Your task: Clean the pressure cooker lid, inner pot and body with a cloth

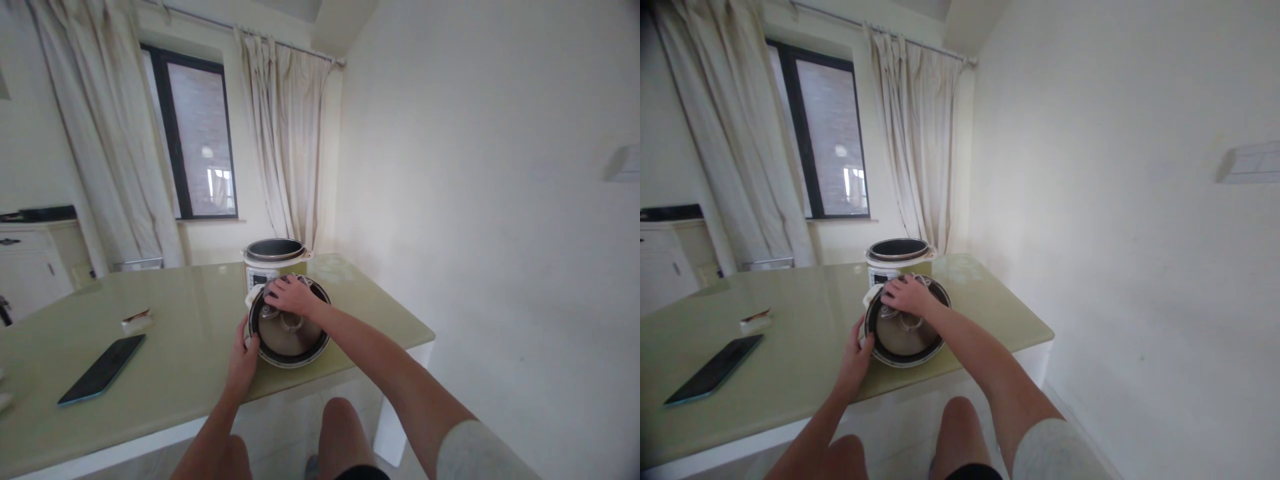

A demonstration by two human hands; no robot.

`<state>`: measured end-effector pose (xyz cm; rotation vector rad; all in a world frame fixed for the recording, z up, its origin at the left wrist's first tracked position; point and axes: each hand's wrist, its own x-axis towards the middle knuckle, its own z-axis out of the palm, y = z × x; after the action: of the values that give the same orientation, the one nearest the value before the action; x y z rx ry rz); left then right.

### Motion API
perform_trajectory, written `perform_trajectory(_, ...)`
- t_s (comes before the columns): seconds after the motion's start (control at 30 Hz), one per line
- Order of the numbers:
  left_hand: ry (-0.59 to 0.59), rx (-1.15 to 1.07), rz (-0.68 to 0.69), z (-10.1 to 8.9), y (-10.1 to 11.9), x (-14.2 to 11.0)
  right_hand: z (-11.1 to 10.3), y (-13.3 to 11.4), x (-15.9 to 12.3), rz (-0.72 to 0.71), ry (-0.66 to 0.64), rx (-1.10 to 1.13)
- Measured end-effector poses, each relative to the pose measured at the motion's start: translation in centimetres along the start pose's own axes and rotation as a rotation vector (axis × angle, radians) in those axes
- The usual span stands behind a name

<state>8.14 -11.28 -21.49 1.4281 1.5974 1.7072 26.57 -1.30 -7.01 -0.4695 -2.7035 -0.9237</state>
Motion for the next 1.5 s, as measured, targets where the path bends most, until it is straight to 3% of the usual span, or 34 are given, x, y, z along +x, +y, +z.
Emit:
perform_trajectory(0.07, 0.008, 0.002, 0.013, 0.1, -0.2, 0.1, 0.2, 0.2, 0.3, -0.068, 0.015, -0.007)
perform_trajectory(0.1, 0.011, 0.001, 0.016, 0.1, -0.3, 0.1, 0.1, 0.5, 0.1, -0.034, -0.001, -0.011)
perform_trajectory(0.23, 0.011, 0.001, 0.005, 0.4, -0.2, 0.2, -0.8, 1.7, -1.9, 0.423, -0.143, 0.053)
perform_trajectory(0.33, 0.01, 0.007, 0.005, 0.6, 0.4, 0.2, -2.0, 1.8, -3.7, 0.637, -0.341, 0.209)
perform_trajectory(0.43, 0.013, 0.027, -0.01, 0.7, 1.0, 0.1, -3.2, 1.3, -5.5, 0.689, -0.57, 0.345)
perform_trajectory(0.53, -0.005, 0.04, -0.031, 0.9, 1.1, 0.0, -3.8, 0.2, -7.3, 0.584, -0.672, 0.44)
perform_trajectory(0.67, -0.006, 0.0, 0.004, 1.2, 0.6, 0.0, -3.0, -2.3, -8.9, 0.376, -0.535, 0.669)
perform_trajectory(0.77, -0.006, -0.063, 0.026, 1.2, 0.4, 0.2, -1.5, -4.9, -8.2, 0.384, -0.314, 0.877)
perform_trajectory(0.93, 0.022, -0.103, 0.004, 0.5, 0.4, 0.2, 0.4, -8.6, -3.3, 0.517, 0.084, 1.039)
perform_trajectory(1.0, 0.031, -0.081, -0.026, 0.3, 0.3, 0.1, 0.6, -9.0, -0.8, 0.601, 0.209, 1.039)
perform_trajectory(1.1, -0.002, -0.062, -0.025, 0.3, 0.2, -0.1, 0.7, -7.9, 1.9, 0.87, 0.356, 0.944)
perform_trajectory(1.2, -0.03, -0.062, -0.004, 0.4, 0.1, -0.2, 0.9, -5.8, 2.2, 1.07, 0.37, 0.835)
perform_trajectory(1.37, 0.003, -0.053, -0.055, 0.3, 0.2, 0.0, 1.1, -3.4, -1.6, 1.204, 0.252, 0.583)
perform_trajectory(1.5, 0.006, -0.063, -0.058, 0.2, 0.3, 0.1, 0.6, -3.0, -3.6, 1.183, 0.074, 0.489)
